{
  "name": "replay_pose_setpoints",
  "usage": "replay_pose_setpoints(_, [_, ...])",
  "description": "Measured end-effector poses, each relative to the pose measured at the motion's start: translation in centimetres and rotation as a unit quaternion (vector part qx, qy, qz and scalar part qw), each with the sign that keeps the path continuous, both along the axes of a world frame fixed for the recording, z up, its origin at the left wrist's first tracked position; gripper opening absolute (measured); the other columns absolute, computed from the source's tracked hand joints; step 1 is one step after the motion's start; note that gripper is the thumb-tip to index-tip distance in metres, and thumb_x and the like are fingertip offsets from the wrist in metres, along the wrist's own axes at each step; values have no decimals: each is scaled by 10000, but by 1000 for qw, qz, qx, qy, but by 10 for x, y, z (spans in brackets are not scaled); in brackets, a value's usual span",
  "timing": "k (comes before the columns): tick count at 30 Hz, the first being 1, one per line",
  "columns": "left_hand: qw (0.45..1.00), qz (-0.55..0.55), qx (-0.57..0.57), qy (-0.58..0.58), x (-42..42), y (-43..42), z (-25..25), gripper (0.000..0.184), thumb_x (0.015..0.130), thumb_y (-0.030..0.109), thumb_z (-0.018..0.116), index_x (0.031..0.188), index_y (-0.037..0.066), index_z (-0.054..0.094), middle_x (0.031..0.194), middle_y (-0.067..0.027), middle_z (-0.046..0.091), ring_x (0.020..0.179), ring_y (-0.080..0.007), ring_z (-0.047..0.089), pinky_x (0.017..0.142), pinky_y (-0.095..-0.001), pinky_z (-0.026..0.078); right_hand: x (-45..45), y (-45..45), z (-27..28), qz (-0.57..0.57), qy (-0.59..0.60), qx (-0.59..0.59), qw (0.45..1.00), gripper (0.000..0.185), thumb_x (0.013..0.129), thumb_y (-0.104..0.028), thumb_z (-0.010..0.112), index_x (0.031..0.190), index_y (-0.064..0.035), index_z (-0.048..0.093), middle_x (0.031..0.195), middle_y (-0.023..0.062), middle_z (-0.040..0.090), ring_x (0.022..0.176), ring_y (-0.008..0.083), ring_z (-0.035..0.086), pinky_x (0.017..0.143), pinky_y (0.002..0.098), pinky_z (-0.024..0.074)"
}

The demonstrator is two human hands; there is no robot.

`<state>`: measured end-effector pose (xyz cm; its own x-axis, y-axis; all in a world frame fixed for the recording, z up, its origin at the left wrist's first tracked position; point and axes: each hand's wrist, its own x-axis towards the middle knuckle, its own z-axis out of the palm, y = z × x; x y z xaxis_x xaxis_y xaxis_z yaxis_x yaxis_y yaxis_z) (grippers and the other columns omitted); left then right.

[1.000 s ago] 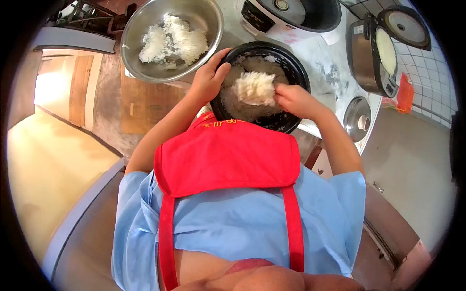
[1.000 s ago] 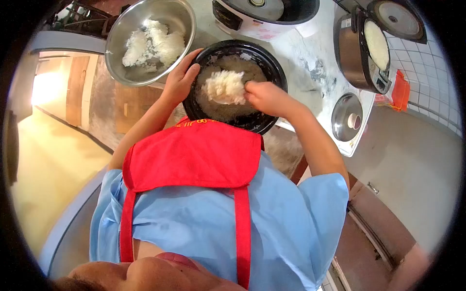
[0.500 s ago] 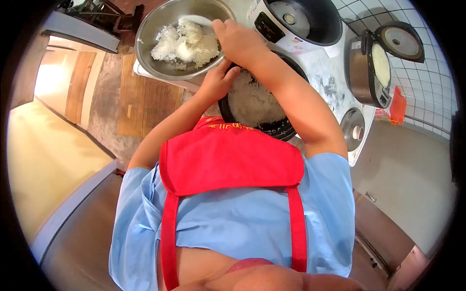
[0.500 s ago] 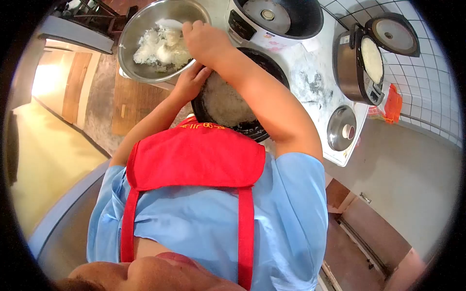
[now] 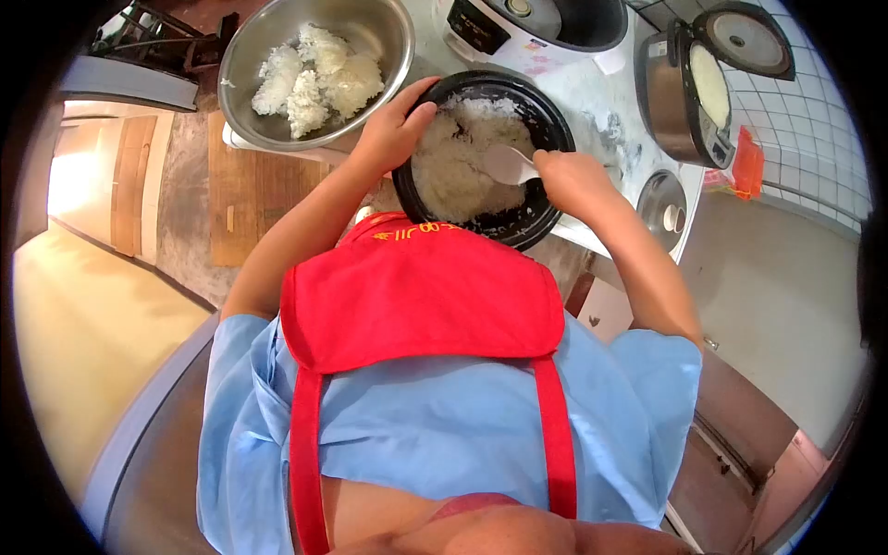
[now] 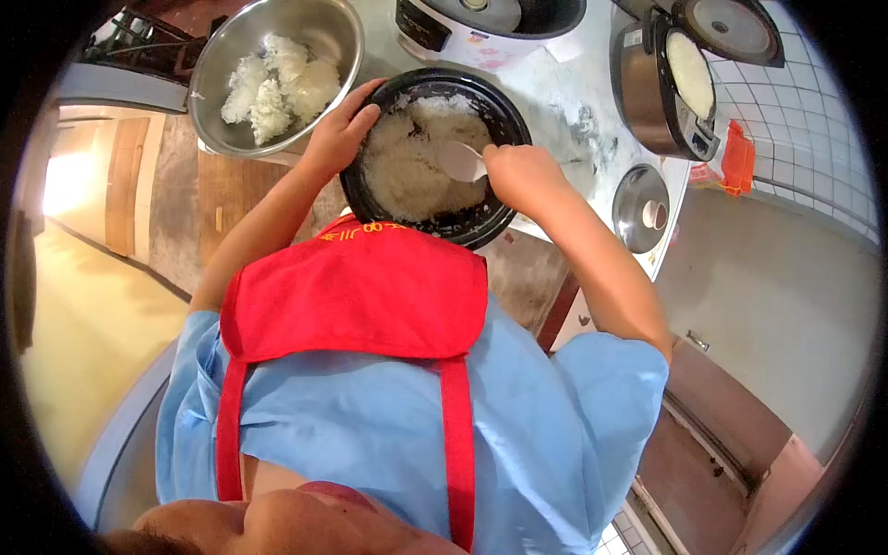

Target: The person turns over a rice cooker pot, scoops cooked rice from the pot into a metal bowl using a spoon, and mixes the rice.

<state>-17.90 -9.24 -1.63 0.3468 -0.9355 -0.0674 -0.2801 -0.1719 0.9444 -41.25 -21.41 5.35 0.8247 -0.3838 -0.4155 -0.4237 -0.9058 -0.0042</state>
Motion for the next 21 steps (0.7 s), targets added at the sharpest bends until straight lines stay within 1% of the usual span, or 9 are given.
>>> replay_pose_setpoints(3, [1000,10,-20,15,-1,-2,-10,405,879,254,512,1266,137,489,983,-132,618,881,-205,573,809,-304,433,0,11,-11,30,-29,7,999,120,769,-87,482,793,-27,582,756,167,643,689,323,643,587,421,511])
replay_pose_setpoints(4, [999,8,-20,27,-1,-4,-12,402,878,255,518,1262,137,495,993,-121,620,901,-188,563,827,-292,426,2,13,-14,38,-34,14,999,120,767,-85,481,793,-29,584,754,165,643,688,322,644,585,420,512])
replay_pose_setpoints(7, [997,18,-35,72,-6,-5,-15,395,879,252,519,1257,138,502,1003,-116,628,898,-186,572,826,-287,429,7,16,-23,52,-34,32,998,122,764,-84,479,791,-31,586,751,161,643,687,318,645,582,418,516])
replay_pose_setpoints(10, [999,40,-26,10,-7,-5,-14,382,879,245,524,1243,129,518,1019,-111,633,900,-187,578,828,-283,430,7,19,-29,38,-25,46,998,128,766,-89,477,787,-28,588,759,158,644,695,316,647,587,418,517])
replay_pose_setpoints(14, [998,52,-13,20,-10,-4,1,367,873,232,545,1217,103,541,1018,-113,640,891,-183,584,819,-283,436,10,31,-30,35,-40,65,996,142,764,-96,481,801,-22,597,778,166,646,714,314,649,593,416,520])
replay_pose_setpoints(17, [997,62,-21,46,-11,-3,-5,368,871,233,552,1214,100,542,1008,-112,644,880,-182,586,811,-282,439,22,42,-34,37,-42,81,995,153,758,-104,487,797,-16,607,793,176,645,722,321,646,601,417,519])
replay_pose_setpoints(18, [997,57,-14,45,-11,-3,-4,367,876,221,542,1222,99,537,1039,-93,633,918,-163,572,834,-271,428,25,43,-36,38,-43,86,995,157,755,-107,489,791,-14,610,799,180,644,724,325,645,604,418,518])
replay_pose_setpoints(20, [998,48,2,43,-10,-2,1,367,887,197,520,1240,98,529,1103,-54,613,994,-125,544,880,-249,407,29,40,-41,2,-16,128,992,162,752,-115,494,790,-22,621,814,186,642,745,341,637,634,425,513])
replay_pose_setpoints(21, [998,48,5,42,-10,-3,0,366,887,198,520,1239,99,530,1100,-53,615,991,-126,546,878,-250,408,32,38,-44,-16,-2,149,989,165,750,-119,496,789,-27,626,821,188,641,755,348,634,649,429,510])
